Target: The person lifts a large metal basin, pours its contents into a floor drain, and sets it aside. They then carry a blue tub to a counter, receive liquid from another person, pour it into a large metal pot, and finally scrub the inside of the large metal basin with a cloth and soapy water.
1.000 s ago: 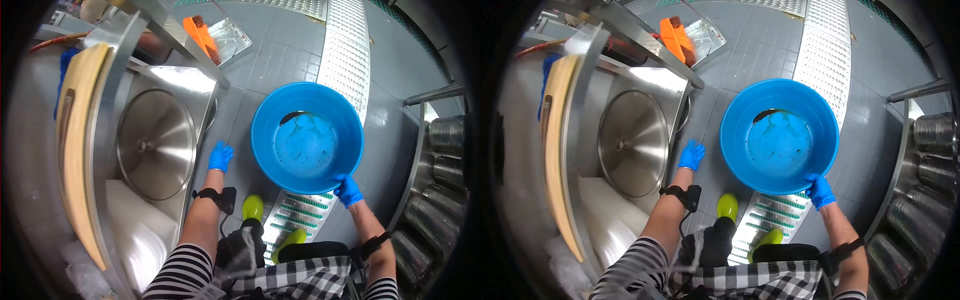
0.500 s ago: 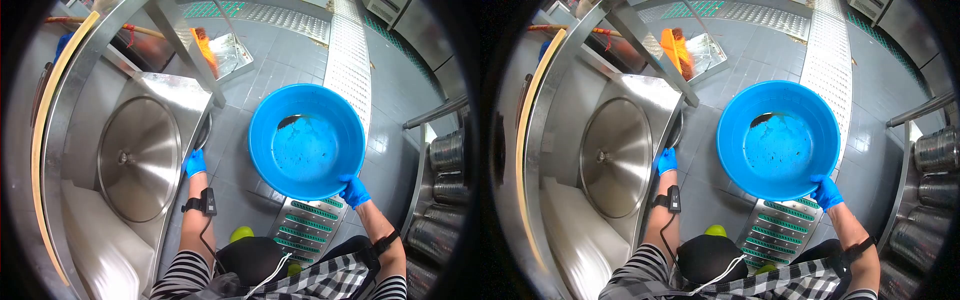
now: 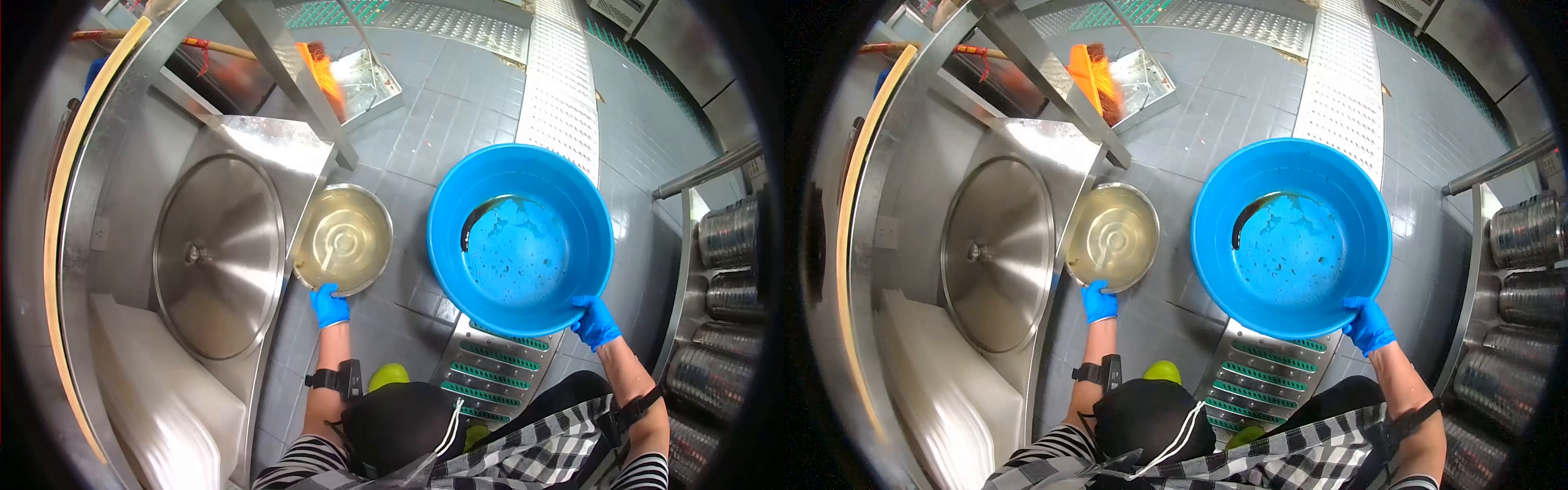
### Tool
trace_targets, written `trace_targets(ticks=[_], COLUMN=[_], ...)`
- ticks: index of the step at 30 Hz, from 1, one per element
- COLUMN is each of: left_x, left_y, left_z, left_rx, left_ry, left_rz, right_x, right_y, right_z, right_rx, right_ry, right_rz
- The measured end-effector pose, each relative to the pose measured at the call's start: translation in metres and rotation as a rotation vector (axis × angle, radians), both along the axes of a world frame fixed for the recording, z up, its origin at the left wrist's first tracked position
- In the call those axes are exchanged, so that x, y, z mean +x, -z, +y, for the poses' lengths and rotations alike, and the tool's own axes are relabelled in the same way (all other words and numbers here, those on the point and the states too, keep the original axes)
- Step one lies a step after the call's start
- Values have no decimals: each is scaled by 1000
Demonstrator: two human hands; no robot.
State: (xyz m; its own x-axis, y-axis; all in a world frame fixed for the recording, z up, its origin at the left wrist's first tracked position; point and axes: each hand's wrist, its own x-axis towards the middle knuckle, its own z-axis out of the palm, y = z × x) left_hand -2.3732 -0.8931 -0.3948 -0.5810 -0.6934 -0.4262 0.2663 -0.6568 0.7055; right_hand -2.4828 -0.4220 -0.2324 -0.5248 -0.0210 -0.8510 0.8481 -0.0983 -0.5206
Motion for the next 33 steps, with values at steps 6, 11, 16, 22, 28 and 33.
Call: trace_targets(ticks=[6,11,16,22,28,33], left_x=[14,16,11,1,-16,-35], left_y=[0,-14,-26,-50,-103,-154], left_z=[10,23,29,35,36,30], left_rx=[-32,-19,1,17,-42,-174], left_ry=[85,159,212,248,333,404], left_rz=[-49,-47,-67,-73,-15,-31], right_x=[-2,-13,-5,11,4,-6], right_y=[1,9,11,16,28,15], right_z=[8,56,92,104,117,91], right_rx=[62,64,116,147,137,184], right_ry=[-38,-116,-104,-89,-155,-199], right_rz=[23,20,-10,-52,-98,-134])
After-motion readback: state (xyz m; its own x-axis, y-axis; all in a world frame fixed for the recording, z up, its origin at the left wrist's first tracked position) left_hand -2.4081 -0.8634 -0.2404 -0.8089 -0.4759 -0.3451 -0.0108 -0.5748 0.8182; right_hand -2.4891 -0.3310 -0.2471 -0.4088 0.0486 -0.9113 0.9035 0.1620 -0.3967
